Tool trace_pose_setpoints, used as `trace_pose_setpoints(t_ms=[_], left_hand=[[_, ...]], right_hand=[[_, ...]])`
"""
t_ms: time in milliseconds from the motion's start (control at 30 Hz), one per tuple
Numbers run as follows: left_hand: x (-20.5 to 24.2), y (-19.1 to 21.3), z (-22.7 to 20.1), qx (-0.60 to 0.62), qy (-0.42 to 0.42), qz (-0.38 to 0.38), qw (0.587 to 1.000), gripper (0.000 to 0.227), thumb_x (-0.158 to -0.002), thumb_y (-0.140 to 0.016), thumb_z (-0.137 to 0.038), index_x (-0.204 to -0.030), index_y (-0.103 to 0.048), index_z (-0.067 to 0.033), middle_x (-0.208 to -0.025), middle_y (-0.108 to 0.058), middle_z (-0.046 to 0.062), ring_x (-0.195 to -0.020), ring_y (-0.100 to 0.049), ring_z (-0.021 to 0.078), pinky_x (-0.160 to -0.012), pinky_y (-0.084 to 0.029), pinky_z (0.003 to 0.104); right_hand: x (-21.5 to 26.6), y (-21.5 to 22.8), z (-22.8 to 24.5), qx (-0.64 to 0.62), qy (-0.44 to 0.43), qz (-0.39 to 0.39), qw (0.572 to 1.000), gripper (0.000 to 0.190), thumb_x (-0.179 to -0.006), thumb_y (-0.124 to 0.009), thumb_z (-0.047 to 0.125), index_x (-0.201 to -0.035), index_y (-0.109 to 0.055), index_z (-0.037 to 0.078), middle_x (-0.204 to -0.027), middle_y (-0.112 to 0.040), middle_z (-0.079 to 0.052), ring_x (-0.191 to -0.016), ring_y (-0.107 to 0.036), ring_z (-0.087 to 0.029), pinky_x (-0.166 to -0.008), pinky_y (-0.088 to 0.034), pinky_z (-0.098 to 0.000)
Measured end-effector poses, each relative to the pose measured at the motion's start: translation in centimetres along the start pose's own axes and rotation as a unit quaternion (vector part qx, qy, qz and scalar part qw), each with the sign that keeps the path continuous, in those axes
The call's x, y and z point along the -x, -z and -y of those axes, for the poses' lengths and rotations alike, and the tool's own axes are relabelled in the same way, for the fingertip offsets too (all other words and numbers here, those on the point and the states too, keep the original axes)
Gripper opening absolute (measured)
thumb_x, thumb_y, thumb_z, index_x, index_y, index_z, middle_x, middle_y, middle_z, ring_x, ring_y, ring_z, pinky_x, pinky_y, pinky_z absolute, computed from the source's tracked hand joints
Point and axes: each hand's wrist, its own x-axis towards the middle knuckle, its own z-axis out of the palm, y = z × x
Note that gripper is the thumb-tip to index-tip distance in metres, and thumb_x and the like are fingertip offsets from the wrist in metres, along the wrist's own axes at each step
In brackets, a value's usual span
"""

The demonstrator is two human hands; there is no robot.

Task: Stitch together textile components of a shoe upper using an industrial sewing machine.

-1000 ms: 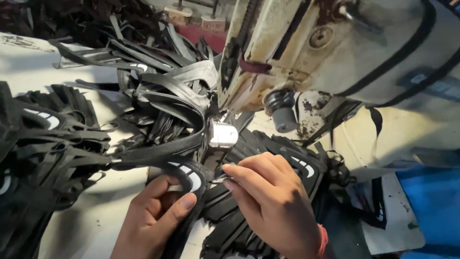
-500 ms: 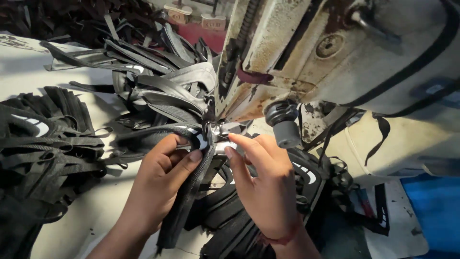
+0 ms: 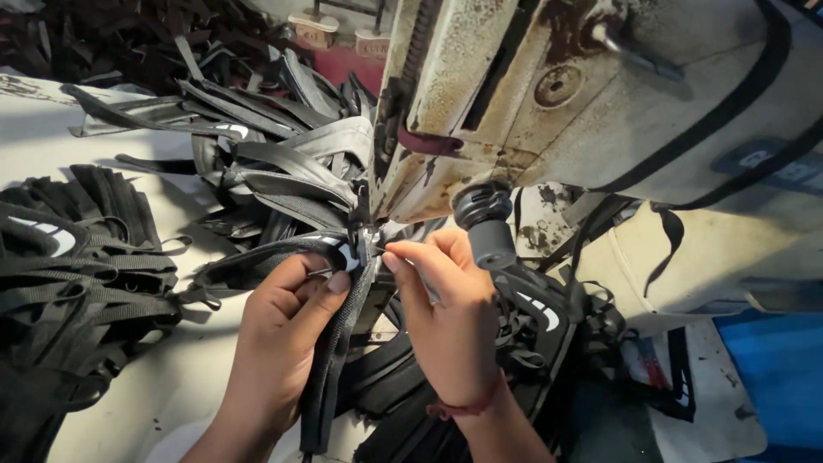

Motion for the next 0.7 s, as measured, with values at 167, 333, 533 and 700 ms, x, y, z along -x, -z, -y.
trace_pose_setpoints(t_ms=[167,333,533,700], left_hand=[[0.5,-0.2,1.5,0.08,-0.002,-0.017,0.997,0.015,-0.099,-0.062,-0.002,-0.112,-0.066,0.0046,-0.082,-0.062,0.005,-0.067,-0.047,0.0074,-0.059,-0.036,0.023],[1.3,-1.7,2.7,0.093,-0.025,-0.083,0.992,0.015,-0.099,-0.062,-0.003,-0.113,-0.063,0.0016,-0.082,-0.064,0.004,-0.068,-0.048,0.007,-0.059,-0.035,0.022],[1.5,-3.0,2.9,0.012,-0.094,-0.134,0.986,0.018,-0.096,-0.067,-0.006,-0.111,-0.064,0.0033,-0.081,-0.054,0.003,-0.069,-0.045,0.0091,-0.062,-0.037,0.022],[0.2,-2.1,2.7,-0.003,-0.083,-0.114,0.99,0.023,-0.095,-0.067,-0.002,-0.116,-0.063,0.0058,-0.086,-0.068,0.01,-0.071,-0.056,0.0114,-0.064,-0.045,0.023]], right_hand=[[-0.3,0.4,0.2,-0.029,-0.016,0.026,0.999,0.011,-0.084,-0.072,-0.001,-0.094,-0.073,0.003,-0.103,-0.062,-0.009,-0.076,-0.056,-0.017,-0.065,-0.048,-0.0268],[-0.5,0.8,0.2,-0.082,-0.055,0.049,0.994,0.009,-0.086,-0.069,-0.002,-0.095,-0.072,0.001,-0.102,-0.066,-0.009,-0.089,-0.062,-0.017,-0.076,-0.052,-0.0256],[-0.5,0.3,-1.1,-0.084,-0.085,0.049,0.992,0.007,-0.092,-0.068,0.006,-0.096,-0.072,0.002,-0.097,-0.064,-0.004,-0.085,-0.06,-0.015,-0.079,-0.051,-0.0244],[-0.4,0.8,-0.9,-0.073,-0.066,0.035,0.995,0.01,-0.089,-0.066,0.002,-0.099,-0.066,0.002,-0.11,-0.068,-0.01,-0.097,-0.067,-0.023,-0.085,-0.053,-0.0298]])
